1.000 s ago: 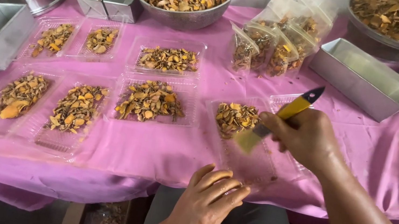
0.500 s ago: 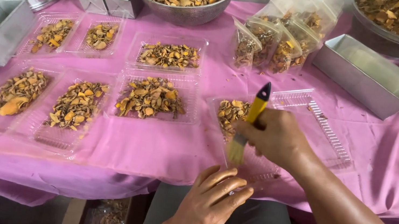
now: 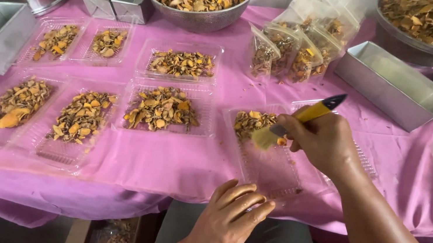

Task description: Sorting and packing dried tea leaves into plastic containers and bags using hands and a brush

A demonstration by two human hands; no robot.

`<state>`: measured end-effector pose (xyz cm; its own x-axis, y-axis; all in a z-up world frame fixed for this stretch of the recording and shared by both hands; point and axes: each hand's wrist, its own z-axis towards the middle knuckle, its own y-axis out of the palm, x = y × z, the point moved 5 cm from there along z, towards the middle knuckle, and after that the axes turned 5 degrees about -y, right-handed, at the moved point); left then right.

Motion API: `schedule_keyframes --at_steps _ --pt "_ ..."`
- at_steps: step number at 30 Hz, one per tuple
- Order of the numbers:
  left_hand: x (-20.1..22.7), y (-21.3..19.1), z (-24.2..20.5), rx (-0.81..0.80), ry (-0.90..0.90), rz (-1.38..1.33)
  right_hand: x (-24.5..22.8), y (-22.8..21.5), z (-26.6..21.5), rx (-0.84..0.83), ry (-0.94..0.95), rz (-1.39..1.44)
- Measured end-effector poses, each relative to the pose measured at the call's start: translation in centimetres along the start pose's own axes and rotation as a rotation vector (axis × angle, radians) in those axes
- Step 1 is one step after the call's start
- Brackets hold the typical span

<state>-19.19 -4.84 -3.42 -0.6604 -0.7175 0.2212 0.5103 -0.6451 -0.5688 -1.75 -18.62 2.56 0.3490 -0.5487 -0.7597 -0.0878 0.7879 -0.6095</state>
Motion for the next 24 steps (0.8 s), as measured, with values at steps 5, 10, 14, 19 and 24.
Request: schedule_keyframes --at_steps 5,10,14,19,24 --pt "0.2 0.2 0.1 -0.012 -0.005 0.018 -1.4 1.5 -1.1 -0.202 0.187 0.059" --pt "0.4 0.2 0.3 -0.031 -0.008 0.041 -0.6 2.0 -0.1 0.066 -0.047 0.176" --pt "0.1 0.3 0.0 -0.093 -0.016 0.051 -0.5 0.8 -0.7 0.106 0.022 0.124" --pt "0.2 0.7 0.1 -0.089 -0.006 0.062 -0.2 3.0 -0.3 -0.126 0.209 0.04" --pt "0.2 0.5 0.1 -0.09 -0.007 0.09 -1.5 1.4 -0.2 0.051 0.062 0.238"
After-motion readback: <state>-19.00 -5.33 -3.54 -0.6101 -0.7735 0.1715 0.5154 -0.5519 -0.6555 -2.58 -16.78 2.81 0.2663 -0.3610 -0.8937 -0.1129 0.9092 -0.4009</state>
